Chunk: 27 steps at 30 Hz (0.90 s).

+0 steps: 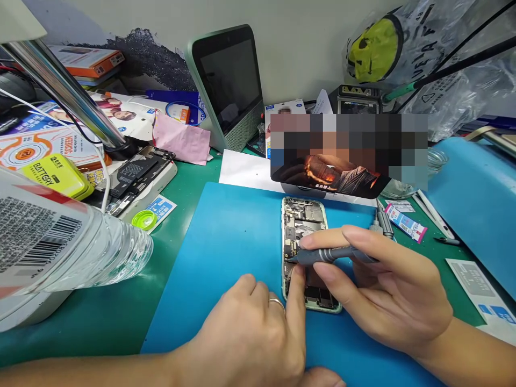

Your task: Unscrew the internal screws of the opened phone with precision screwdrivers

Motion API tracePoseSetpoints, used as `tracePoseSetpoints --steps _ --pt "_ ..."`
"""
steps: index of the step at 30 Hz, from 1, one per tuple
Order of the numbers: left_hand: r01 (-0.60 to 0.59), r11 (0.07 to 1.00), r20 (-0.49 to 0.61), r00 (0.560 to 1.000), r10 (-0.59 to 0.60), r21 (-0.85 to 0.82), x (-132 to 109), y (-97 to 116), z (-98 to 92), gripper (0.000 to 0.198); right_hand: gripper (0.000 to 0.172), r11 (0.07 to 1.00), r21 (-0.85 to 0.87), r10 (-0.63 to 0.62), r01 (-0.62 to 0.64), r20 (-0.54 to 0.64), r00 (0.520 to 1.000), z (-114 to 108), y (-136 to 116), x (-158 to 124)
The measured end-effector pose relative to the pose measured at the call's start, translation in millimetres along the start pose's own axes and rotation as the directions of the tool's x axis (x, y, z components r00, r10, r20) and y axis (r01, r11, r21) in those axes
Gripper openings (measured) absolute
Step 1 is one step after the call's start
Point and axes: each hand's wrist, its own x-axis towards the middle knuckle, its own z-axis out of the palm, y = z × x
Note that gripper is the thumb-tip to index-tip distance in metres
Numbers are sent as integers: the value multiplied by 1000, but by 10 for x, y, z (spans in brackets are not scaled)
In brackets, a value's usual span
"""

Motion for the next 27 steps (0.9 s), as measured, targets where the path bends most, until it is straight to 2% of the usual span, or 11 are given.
tracePoseSetpoints --steps 8,14,17,21,27 --pt "4 1000 -1 1000 -4 -8 12 1 -7 89 81 998 56 -14 10 64 998 6 47 -38" --pt "4 1000 19 1000 -4 -12 18 5 -16 89 73 995 69 -76 66 152 985 3 38 28" --pt "31 999 74 997 -29 -20 17 16 -59 88 65 993 30 -117 114 139 983 23 4 87" --pt "57 996 168 985 -45 -72 12 19 -118 74 56 984 31 -180 178 113 977 78 -24 139" --pt "71 993 189 980 -53 -90 7 12 -128 74 51 984 28 -180 178 85 980 122 5 161"
